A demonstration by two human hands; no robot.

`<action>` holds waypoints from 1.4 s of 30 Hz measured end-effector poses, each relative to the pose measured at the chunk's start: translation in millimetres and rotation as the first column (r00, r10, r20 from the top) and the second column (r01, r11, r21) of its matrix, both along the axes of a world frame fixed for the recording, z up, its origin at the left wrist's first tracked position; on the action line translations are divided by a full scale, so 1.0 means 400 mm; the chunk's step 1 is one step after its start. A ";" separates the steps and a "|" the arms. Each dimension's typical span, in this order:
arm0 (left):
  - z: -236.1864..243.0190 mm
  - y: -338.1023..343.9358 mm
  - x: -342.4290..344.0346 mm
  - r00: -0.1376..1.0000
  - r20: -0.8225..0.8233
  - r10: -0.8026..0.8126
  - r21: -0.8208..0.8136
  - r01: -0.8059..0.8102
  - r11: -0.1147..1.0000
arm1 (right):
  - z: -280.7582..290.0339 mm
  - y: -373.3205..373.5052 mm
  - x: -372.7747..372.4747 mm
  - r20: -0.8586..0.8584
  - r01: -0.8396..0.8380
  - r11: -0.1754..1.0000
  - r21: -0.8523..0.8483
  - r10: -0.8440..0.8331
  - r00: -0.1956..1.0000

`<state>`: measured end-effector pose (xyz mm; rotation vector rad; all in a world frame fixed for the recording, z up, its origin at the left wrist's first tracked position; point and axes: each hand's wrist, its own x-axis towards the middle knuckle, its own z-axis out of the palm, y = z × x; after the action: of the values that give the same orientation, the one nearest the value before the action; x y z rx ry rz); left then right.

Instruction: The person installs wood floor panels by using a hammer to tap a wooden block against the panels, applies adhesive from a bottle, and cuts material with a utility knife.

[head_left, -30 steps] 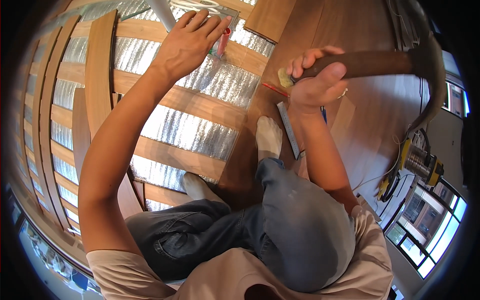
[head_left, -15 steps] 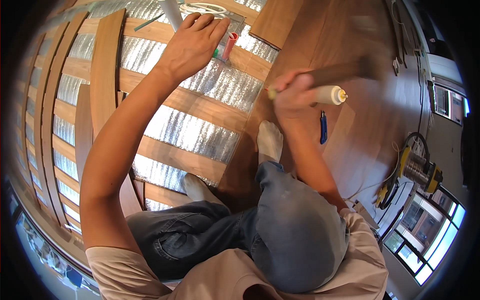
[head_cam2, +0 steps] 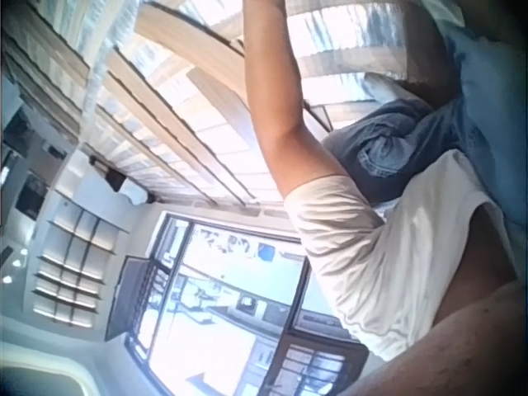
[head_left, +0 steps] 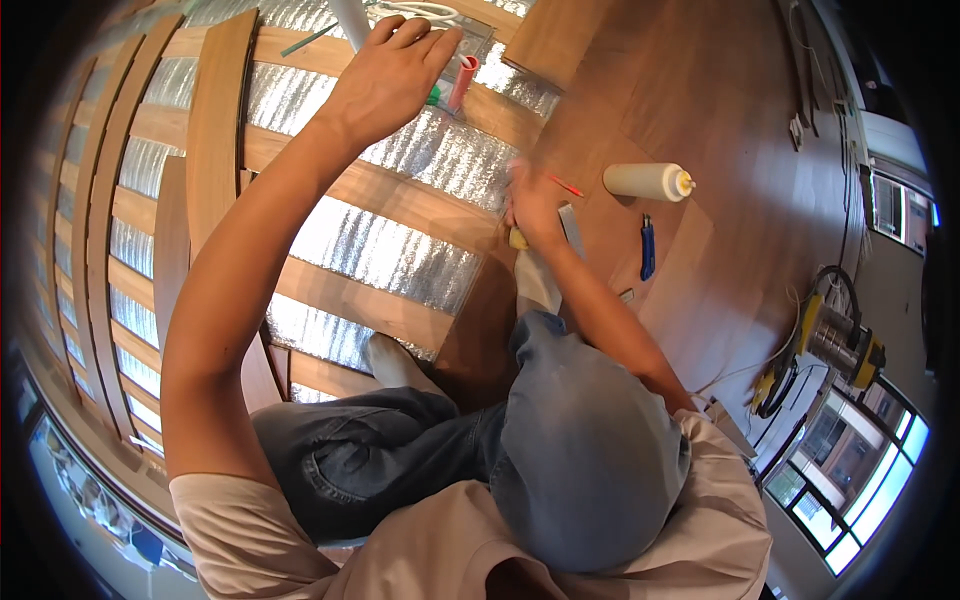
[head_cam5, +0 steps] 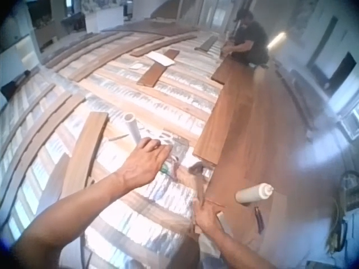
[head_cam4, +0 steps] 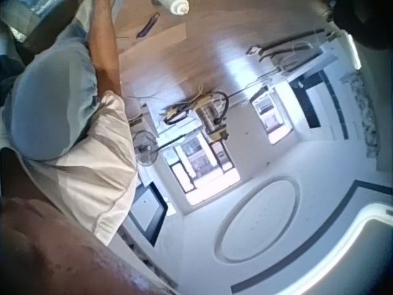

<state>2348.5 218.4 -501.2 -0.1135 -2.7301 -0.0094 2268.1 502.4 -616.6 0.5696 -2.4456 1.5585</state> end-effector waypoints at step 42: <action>0.000 -0.052 0.040 0.993 0.107 0.045 -0.112 -0.033 0.993 | 0.098 0.013 0.141 0.813 -0.282 0.959 -0.022 0.181 0.553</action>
<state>2364.5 197.6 -501.0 -0.0929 -2.8418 0.1499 2324.5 507.5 -577.5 0.1847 -3.2418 2.1677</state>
